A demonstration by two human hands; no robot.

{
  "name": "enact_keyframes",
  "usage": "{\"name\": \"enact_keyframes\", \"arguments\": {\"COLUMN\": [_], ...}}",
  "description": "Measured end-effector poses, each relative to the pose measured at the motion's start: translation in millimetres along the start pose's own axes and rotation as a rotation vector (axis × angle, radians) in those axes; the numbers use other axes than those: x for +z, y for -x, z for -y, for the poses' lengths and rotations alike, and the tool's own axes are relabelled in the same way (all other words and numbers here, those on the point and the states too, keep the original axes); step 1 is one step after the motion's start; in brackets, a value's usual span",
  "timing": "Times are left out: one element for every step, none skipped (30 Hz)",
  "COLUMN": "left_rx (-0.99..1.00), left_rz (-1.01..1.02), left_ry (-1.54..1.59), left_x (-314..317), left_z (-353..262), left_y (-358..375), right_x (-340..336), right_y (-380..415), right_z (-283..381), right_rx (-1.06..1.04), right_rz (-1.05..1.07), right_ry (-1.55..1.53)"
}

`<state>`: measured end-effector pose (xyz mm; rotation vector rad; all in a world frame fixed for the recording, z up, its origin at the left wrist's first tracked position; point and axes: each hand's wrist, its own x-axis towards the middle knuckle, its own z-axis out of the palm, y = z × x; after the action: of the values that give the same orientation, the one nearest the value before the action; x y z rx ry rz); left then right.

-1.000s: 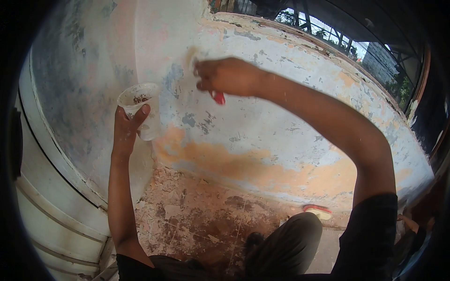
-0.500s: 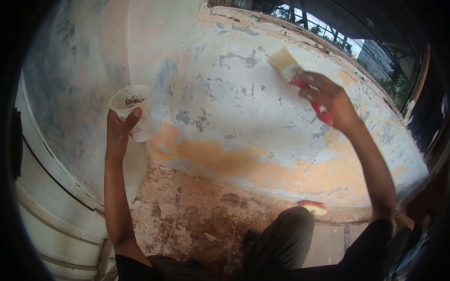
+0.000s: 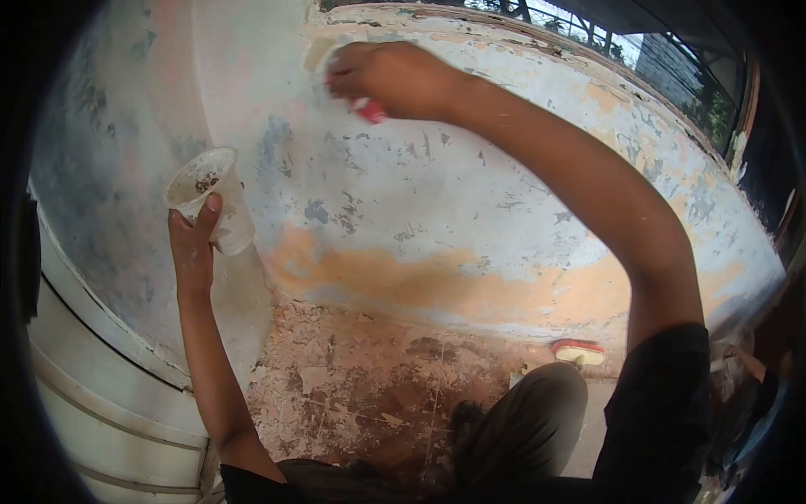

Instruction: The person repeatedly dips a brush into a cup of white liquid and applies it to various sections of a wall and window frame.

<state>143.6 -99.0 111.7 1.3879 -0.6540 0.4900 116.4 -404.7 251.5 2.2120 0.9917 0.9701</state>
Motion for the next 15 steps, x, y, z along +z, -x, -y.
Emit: {"name": "enact_keyframes", "arguments": {"left_rx": [-0.007,-0.013,-0.022,-0.031,-0.043,-0.038,-0.036,-0.036,-0.051,-0.061,-0.065,-0.053,-0.04,-0.028,-0.026], "left_rz": [0.008,0.015,0.019,0.022,0.024,0.025,0.023,0.024,0.02,0.019,0.02,0.014,0.008,0.0,0.001], "left_ry": [0.012,0.024,0.027,0.029,0.028,0.019,0.012,0.005,0.004,-0.001,-0.01,-0.029,-0.046,-0.06,-0.062], "left_x": [-2,-4,-5,-7,-9,-12,-15,-16,-18,-20,-21,-21,-21,-20,-19], "left_z": [1,3,7,11,14,16,17,18,19,20,19,17,15,13,10], "left_y": [0,0,0,0,0,0,0,2,4,4,4,3,3,4,5], "right_x": [-4,-11,-21,-32,-42,-46,-47,-52,-52,-49,-44,-36,-27,-14,-1], "right_y": [21,45,70,94,115,132,149,154,153,145,134,117,98,79,63], "right_z": [-9,-12,-14,-15,-13,-6,4,19,36,49,59,67,74,75,72], "right_rx": [0.007,0.062,0.114,0.139,0.165,0.211,0.255,0.302,0.329,0.319,0.311,0.257,0.202,0.125,0.047], "right_rz": [-0.023,-0.009,0.002,-0.013,-0.028,-0.062,-0.093,-0.124,-0.124,-0.116,-0.115,-0.129,-0.141,-0.151,-0.156], "right_ry": [0.068,0.052,0.037,0.004,-0.032,-0.025,-0.019,-0.014,0.013,-0.028,-0.066,-0.099,-0.131,-0.123,-0.114]}}
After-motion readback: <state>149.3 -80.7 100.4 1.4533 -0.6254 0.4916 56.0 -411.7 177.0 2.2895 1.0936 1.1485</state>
